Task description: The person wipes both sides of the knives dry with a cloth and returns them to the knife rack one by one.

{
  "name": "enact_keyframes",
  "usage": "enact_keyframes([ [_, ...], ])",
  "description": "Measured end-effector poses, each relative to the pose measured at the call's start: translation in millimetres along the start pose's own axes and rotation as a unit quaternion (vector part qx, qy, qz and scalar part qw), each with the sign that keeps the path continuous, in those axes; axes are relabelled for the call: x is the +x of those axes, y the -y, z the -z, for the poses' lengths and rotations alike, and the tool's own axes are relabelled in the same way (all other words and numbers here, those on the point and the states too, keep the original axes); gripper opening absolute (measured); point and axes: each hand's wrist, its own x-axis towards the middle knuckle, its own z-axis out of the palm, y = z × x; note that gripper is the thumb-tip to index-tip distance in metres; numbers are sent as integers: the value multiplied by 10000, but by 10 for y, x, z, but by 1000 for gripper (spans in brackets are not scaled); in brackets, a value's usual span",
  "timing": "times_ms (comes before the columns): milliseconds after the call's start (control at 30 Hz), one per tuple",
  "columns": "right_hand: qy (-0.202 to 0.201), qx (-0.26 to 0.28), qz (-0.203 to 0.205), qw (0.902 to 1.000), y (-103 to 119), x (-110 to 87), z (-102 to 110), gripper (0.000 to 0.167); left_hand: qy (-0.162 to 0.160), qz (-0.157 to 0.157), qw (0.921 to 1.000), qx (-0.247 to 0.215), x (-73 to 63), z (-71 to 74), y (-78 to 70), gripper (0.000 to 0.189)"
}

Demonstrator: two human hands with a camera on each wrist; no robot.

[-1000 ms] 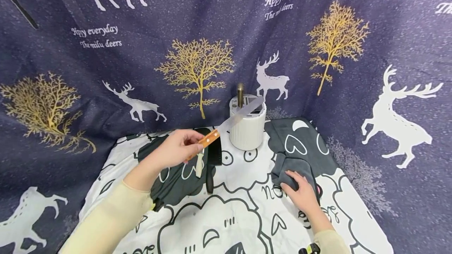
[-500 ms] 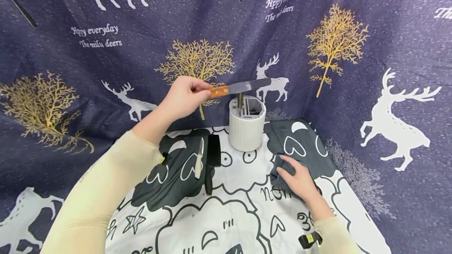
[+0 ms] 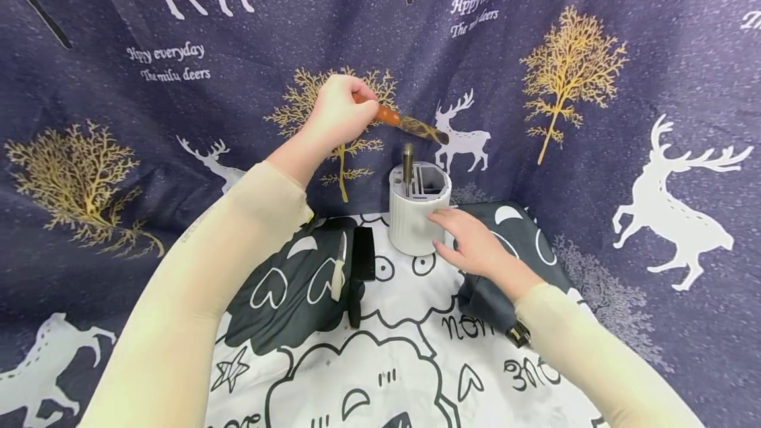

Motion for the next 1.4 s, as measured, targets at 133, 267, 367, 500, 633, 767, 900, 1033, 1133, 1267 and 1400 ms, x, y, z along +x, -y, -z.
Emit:
enact_keyframes([
  [133, 429, -433, -35, 9981, -89, 184, -47, 60, -154, -225, 9991, 333, 113, -52, -126, 18],
  [267, 798, -811, -353, 9929, -177, 319, -211, 67, -182, -355, 9975, 587, 192, -108, -237, 12],
  [367, 777, -991, -547, 9905, -217, 371, -333, 71, -216, -476, 9957, 766, 248, -147, -309, 9],
  [500, 600, -1062, -745, 9897, -236, 378, -413, 76, -160, -587, 9918, 1127, 290, -182, -433, 10],
  [633, 515, -1115, -752, 9896, -234, 375, -441, 79, -56, -598, 9868, 1502, 304, -219, -516, 12],
  [767, 500, -1155, -740, 9893, -241, 380, -465, 79, 32, -610, 9837, 1692, 341, -281, -523, 14],
  [900, 485, -1099, -773, 9897, -244, 382, -479, 78, 50, -654, 9802, 1866, 396, -360, -513, 12],
  [1033, 488, -1034, -855, 9898, -240, 373, -477, 77, 72, -736, 9744, 2121, 459, -425, -536, 12],
  [1133, 490, -1012, -897, 9896, -229, 373, -476, 76, 130, -738, 9705, 2291, 502, -457, -570, 13],
  [1267, 500, -954, -912, 9900, -205, 384, -458, 76, 237, -716, 9670, 2435, 535, -470, -618, 15],
  [1400, 548, -913, -936, 9899, -193, 387, -438, 76, 323, -730, 9634, 2559, 553, -452, -661, 17],
])
